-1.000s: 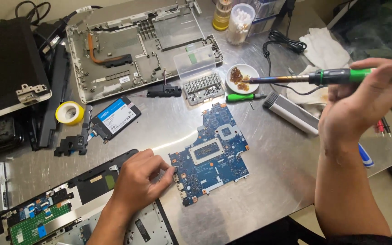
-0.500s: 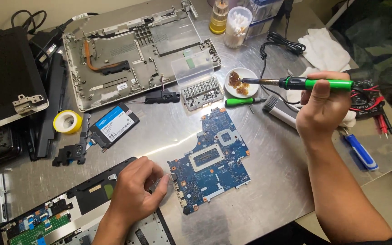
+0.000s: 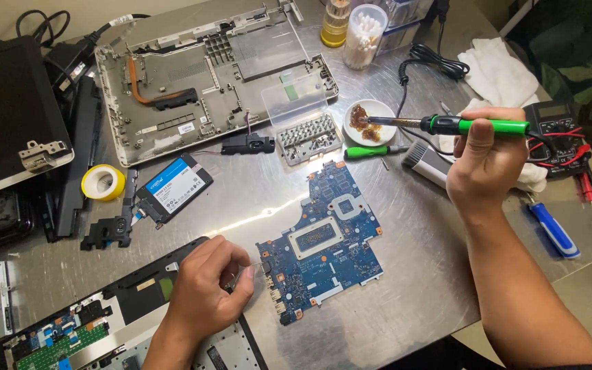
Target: Repairing traces and soldering components on a laptop motherboard using a soldering iron and cleaning tools.
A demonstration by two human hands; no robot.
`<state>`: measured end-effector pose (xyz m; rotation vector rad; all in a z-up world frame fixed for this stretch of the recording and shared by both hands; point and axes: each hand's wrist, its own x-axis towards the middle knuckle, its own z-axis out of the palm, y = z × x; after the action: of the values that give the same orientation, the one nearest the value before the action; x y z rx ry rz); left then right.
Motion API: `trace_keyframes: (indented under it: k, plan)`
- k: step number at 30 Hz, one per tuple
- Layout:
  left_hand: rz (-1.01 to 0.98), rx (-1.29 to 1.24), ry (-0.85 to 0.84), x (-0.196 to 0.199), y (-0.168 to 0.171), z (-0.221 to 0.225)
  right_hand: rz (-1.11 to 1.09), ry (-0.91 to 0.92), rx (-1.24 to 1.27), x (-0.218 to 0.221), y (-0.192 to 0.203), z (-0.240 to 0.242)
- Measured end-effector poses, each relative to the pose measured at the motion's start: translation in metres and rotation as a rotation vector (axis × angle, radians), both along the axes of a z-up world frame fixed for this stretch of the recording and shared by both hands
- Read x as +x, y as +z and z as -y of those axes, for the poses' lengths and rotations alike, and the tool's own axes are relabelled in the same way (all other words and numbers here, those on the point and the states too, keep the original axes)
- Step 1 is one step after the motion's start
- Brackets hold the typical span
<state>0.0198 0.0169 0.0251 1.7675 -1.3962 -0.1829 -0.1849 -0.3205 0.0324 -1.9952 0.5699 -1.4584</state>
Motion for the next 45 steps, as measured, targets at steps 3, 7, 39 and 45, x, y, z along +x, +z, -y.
trace_keyframes:
  k: [3,7,39,45]
  plan:
    - [-0.018,0.012,0.001,0.0,0.001,-0.001,-0.013,-0.006,-0.006,0.0,-0.001,0.0]
    - [-0.022,0.002,0.001,0.0,0.003,-0.003,-0.024,-0.011,-0.016,0.0,-0.002,0.0]
    - [-0.113,0.062,0.043,0.004,-0.007,-0.011,0.02,-0.032,0.026,0.001,-0.01,-0.004]
    - [-0.12,0.074,0.058,0.004,-0.007,-0.011,0.029,-0.021,0.029,0.0,-0.011,-0.003]
